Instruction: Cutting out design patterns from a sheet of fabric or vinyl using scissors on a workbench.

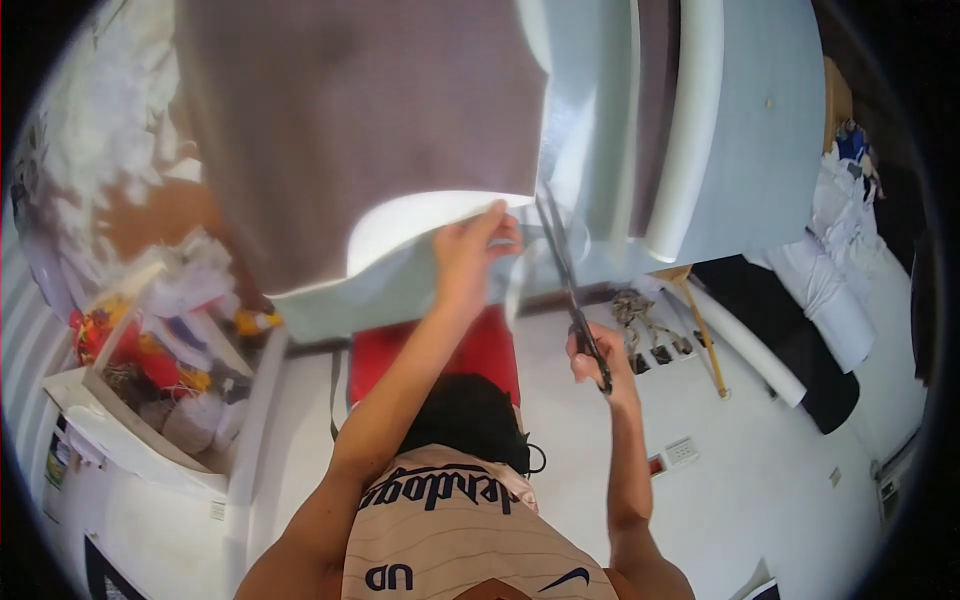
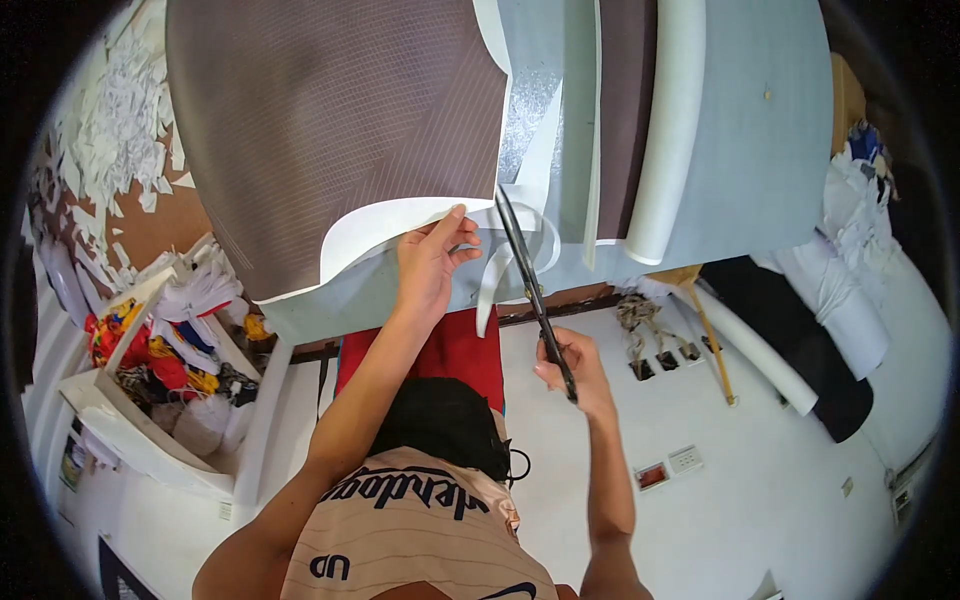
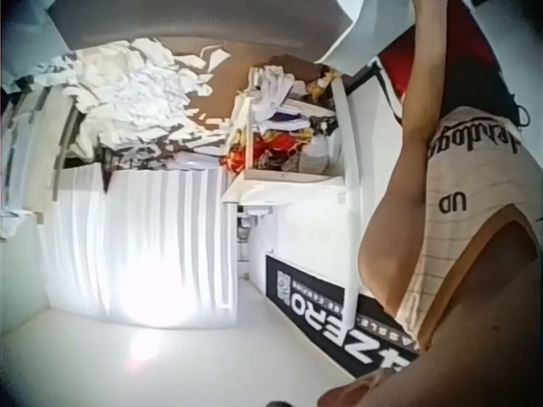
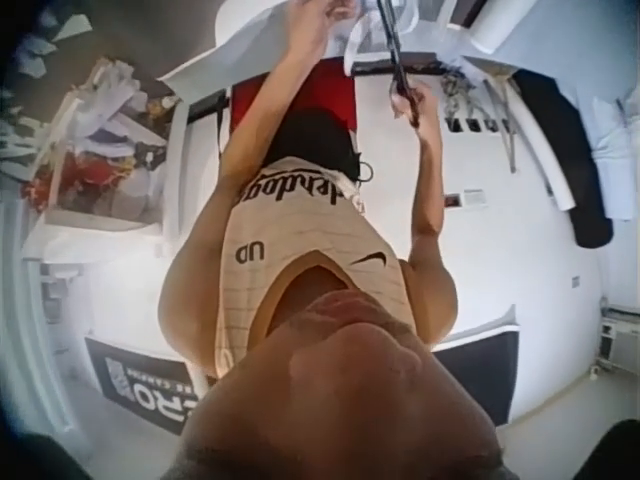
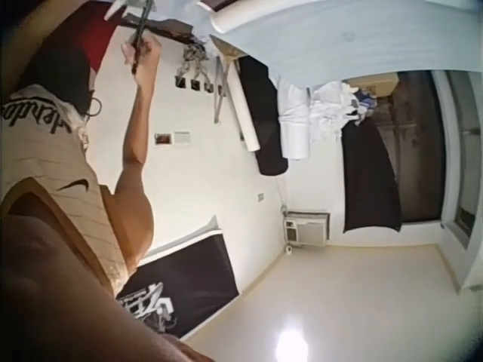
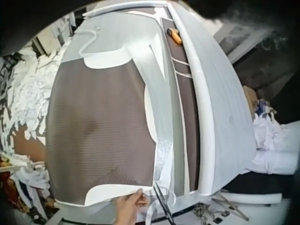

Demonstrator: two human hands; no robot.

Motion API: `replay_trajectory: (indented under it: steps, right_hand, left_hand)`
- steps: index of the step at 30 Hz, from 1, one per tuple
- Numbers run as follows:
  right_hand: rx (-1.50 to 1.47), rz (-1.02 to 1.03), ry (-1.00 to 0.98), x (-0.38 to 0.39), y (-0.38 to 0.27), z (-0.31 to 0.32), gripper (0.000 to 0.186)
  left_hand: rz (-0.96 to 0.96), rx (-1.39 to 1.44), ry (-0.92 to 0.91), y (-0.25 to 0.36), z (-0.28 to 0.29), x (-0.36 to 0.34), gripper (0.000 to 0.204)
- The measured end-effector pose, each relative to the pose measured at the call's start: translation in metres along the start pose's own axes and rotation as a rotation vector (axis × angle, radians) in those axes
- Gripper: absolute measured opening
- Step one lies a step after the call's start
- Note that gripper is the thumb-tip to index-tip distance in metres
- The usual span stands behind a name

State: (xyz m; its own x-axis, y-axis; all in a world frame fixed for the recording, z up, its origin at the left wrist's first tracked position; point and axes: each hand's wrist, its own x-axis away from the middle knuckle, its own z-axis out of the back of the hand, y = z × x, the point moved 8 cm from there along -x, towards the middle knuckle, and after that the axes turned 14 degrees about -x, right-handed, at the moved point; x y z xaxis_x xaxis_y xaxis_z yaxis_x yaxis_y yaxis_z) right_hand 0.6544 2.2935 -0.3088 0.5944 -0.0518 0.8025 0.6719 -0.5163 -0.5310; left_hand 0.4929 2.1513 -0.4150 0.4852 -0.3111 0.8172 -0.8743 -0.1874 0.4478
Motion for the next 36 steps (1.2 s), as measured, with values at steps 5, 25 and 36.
replay_trajectory:
  steps: [5, 25, 36]
  right_hand:
    - [0.304, -0.245, -0.163, 0.010, -0.064, 0.024, 0.035]
    - [0.980, -0.492, -0.470, -0.086, -0.117, 0.019, 0.058]
    - [0.947, -0.479, -0.485, -0.103, -0.120, 0.017, 0.046]
  left_hand:
    - [-0.039, 0.080, 0.080, -0.013, -0.003, 0.025, 0.016]
    - [-0.306, 0.262, 0.066, -0.052, 0.026, 0.018, 0.017]
    - [-0.400, 0.242, 0.136, -0.061, 0.020, 0.015, 0.018]
